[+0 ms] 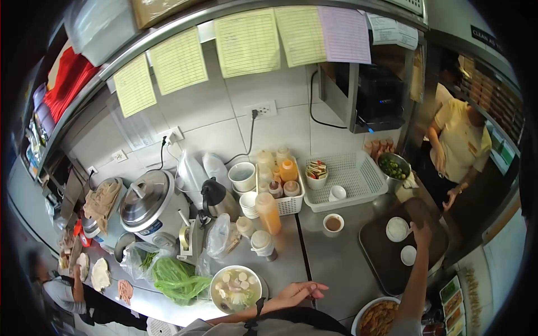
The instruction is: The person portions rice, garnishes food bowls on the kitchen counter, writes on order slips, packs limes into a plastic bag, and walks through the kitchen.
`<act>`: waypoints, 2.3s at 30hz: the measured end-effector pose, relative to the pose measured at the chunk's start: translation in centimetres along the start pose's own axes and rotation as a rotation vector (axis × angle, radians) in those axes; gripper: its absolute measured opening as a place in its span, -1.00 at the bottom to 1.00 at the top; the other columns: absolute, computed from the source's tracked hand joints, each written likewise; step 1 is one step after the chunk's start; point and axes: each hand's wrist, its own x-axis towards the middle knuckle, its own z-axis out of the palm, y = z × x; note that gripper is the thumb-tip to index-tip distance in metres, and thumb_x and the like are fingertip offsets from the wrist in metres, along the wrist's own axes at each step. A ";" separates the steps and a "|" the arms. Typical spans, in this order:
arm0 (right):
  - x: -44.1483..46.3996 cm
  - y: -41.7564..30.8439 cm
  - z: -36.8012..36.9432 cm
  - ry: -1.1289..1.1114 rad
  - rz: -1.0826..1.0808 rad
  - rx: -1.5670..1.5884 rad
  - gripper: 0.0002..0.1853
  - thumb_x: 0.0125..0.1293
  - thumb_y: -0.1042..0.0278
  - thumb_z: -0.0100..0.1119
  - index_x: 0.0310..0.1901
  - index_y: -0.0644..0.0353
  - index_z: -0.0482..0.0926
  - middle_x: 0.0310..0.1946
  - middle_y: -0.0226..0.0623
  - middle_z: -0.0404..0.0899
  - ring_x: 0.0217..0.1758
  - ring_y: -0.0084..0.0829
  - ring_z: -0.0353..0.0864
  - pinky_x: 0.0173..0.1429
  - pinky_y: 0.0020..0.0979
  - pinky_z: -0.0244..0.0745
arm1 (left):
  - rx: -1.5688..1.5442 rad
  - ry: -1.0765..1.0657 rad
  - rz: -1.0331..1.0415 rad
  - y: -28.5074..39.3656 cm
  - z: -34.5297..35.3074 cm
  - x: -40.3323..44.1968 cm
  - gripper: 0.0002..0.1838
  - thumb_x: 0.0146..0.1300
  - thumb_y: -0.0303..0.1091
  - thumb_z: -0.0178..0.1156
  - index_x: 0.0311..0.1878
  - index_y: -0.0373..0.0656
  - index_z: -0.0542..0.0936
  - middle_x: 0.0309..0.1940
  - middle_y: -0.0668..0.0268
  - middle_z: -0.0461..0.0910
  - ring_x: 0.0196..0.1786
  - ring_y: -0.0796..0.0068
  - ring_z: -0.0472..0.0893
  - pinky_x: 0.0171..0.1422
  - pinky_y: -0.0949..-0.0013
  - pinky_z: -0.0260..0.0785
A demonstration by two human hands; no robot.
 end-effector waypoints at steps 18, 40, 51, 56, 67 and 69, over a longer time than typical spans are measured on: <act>-31.2 -10.8 0.2 -1.076 -0.500 -0.071 -0.49 0.08 -0.11 0.23 -0.15 0.20 0.65 -0.22 0.03 0.63 -0.05 -0.01 0.58 0.07 -0.13 0.45 | 1.027 0.273 0.644 17.0 -3.0 1.7 -0.78 0.23 -0.44 0.11 -0.07 -0.17 0.60 -0.19 0.21 0.61 -0.12 0.30 0.61 -0.04 0.29 0.44; -30.2 -12.4 0.1 -1.230 -0.630 -0.214 -0.44 0.13 -0.19 0.16 -0.13 0.21 0.65 -0.14 -0.02 0.62 -0.02 -0.02 0.58 0.07 -0.17 0.45 | 2.385 1.380 0.871 39.8 -11.2 13.1 -0.15 -0.01 -0.17 0.24 0.34 -0.33 0.17 0.40 0.06 0.08 0.46 0.18 0.08 0.52 0.15 -0.08; -29.0 -11.6 -0.1 -1.172 -0.625 -0.096 -0.43 0.14 -0.16 0.14 -0.07 0.24 0.62 -0.11 0.00 0.60 0.00 -0.04 0.57 0.10 -0.21 0.44 | 2.365 1.295 0.842 40.3 -10.7 12.4 -0.09 -0.02 -0.06 0.26 0.36 -0.32 0.16 0.41 0.13 0.08 0.46 0.26 0.09 0.53 0.05 -0.14; -29.5 -11.0 0.8 -1.124 -0.671 -0.053 -0.49 0.13 -0.13 0.14 -0.24 0.26 0.65 -0.22 0.04 0.61 -0.09 0.03 0.58 0.05 -0.13 0.45 | 2.352 1.310 0.844 40.9 -10.1 12.5 -0.10 -0.03 -0.05 0.29 0.34 -0.31 0.19 0.39 0.14 0.13 0.45 0.26 0.11 0.51 -0.01 -0.13; -30.6 -11.3 0.1 -1.147 -0.690 -0.105 -0.50 0.10 -0.13 0.19 -0.24 0.23 0.66 -0.25 -0.03 0.64 -0.11 0.00 0.59 -0.01 -0.13 0.46 | 2.025 1.294 1.022 43.8 -8.4 8.2 -0.30 0.09 -0.33 0.19 0.33 -0.19 0.23 0.37 0.08 0.14 0.47 0.15 0.04 0.56 0.04 -0.27; -30.9 -10.9 1.0 -1.142 -0.682 -0.097 -0.52 0.09 -0.11 0.21 -0.25 0.22 0.66 -0.26 -0.03 0.64 -0.12 -0.01 0.59 -0.01 -0.13 0.47 | 2.001 1.375 1.110 45.4 -9.7 7.0 -0.43 0.12 -0.43 0.12 0.25 -0.25 0.32 0.26 0.03 0.29 0.38 0.11 0.18 0.52 0.04 -0.14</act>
